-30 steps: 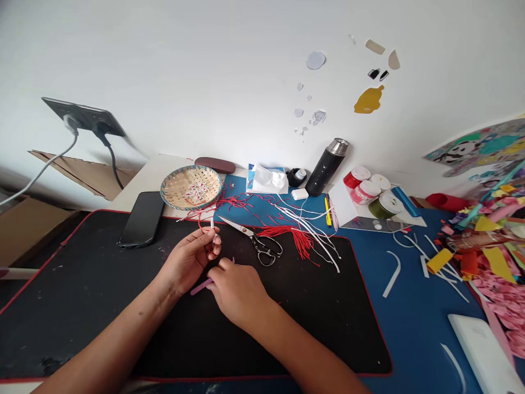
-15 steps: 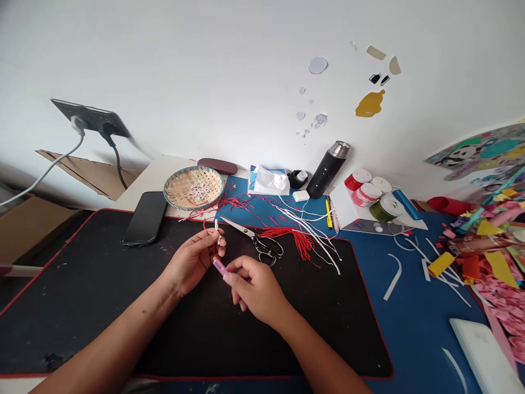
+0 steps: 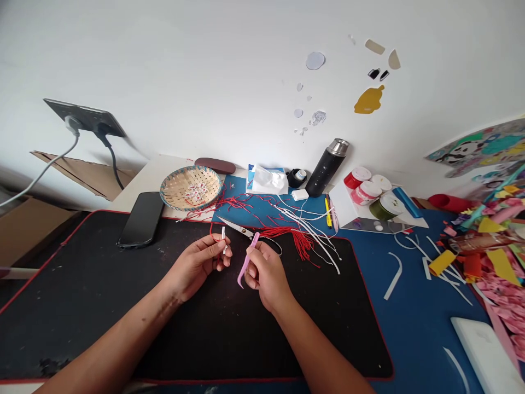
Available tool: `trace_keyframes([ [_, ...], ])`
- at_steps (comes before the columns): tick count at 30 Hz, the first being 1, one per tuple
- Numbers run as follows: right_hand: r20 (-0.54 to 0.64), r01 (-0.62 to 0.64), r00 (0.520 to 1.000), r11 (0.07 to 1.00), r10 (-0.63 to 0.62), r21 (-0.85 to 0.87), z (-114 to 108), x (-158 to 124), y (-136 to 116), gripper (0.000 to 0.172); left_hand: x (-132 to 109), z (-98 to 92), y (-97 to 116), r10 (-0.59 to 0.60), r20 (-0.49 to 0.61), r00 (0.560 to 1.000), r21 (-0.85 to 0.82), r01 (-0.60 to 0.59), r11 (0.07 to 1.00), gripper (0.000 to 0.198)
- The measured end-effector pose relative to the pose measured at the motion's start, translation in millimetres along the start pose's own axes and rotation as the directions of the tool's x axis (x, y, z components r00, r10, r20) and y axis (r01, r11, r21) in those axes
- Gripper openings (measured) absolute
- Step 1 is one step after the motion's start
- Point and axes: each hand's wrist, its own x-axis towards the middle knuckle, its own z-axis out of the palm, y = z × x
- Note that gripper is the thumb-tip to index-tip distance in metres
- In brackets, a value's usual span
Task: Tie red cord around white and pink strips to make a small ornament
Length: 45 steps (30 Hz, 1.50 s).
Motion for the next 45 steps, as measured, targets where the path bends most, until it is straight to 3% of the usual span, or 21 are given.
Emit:
trace_keyframes([
  [8,-0.074,0.093,0.992,0.992,-0.099,-0.083,-3.3,16.0,3.6,0.038,-5.4,-2.0,1.4,-0.004,0.107,0.994,0.109,-0.008,0.994,0.027],
  [14,-0.127,0.191,0.970,0.973,-0.206,-0.127,-8.1,22.8,8.6,0.038,-6.4,-1.4,-3.1,-0.084,0.183,0.979,0.104,0.066,0.992,0.027],
  [19,-0.166,0.216,0.956,0.965,-0.240,-0.151,-7.9,25.1,11.9,0.040,-6.2,1.7,-7.5,-0.076,0.207,0.975,0.049,0.067,0.997,0.025],
  [32,-0.050,0.195,0.977,0.966,-0.206,-0.168,-0.8,16.6,5.0,0.041,-0.3,0.1,-3.1,0.147,0.025,0.989,-0.080,-0.145,0.986,0.024],
  [45,0.090,0.187,0.981,0.957,-0.171,-0.223,1.2,10.8,1.6,0.041,2.5,-1.0,1.9,0.150,-0.024,0.988,-0.134,-0.152,0.979,0.025],
])
